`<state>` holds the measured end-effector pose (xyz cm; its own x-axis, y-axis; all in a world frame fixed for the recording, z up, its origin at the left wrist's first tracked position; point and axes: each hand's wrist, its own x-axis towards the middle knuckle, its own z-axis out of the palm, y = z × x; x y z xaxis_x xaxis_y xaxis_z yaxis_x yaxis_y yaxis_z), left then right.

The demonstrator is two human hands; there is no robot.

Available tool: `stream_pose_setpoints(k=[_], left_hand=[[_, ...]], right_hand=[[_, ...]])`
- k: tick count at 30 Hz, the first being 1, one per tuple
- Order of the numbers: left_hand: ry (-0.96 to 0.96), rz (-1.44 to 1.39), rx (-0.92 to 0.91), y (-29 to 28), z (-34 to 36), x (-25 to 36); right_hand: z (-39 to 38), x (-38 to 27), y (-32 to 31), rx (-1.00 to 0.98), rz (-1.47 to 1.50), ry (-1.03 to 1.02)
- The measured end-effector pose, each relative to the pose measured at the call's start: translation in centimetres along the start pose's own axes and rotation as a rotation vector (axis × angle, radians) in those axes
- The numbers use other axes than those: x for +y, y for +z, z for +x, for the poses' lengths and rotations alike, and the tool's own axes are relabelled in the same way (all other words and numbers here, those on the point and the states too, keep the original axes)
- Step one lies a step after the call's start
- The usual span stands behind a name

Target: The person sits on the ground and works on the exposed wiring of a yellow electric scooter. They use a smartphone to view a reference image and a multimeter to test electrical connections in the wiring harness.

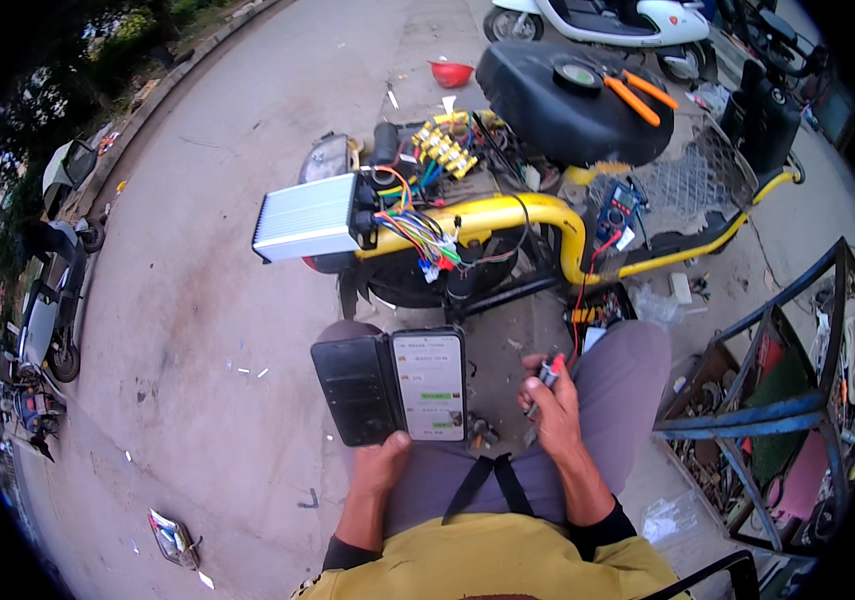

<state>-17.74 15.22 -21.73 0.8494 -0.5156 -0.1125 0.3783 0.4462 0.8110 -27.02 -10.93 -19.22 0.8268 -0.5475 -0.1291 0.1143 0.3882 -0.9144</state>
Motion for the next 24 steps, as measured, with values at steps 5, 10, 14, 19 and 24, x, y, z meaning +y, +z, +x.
stream_pose_setpoints(k=[5, 10, 14, 19, 24], left_hand=[[0.009, 0.011, -0.027, -0.9, 0.7, -0.9], [-0.027, -0.112, -0.072, 0.9, 1.1, 0.0], [0.009, -0.133, -0.101, 1.4, 1.4, -0.2], [-0.002, -0.143, -0.078, 0.8, 1.2, -0.8], [0.02, -0.119, -0.083, -0.3, 1.3, -1.4]], right_hand=[[0.8, -5.0, -0.2, 0.002, -0.355, -0.242], [1.1, -11.1, -0.6, -0.016, -0.846, -0.284], [2.2, -13.9, -0.7, -0.023, -0.803, -0.436], [3.9, -14.8, -2.0, -0.019, -0.627, -0.516], [4.4, -17.2, 0.3, -0.092, -0.584, -0.418]])
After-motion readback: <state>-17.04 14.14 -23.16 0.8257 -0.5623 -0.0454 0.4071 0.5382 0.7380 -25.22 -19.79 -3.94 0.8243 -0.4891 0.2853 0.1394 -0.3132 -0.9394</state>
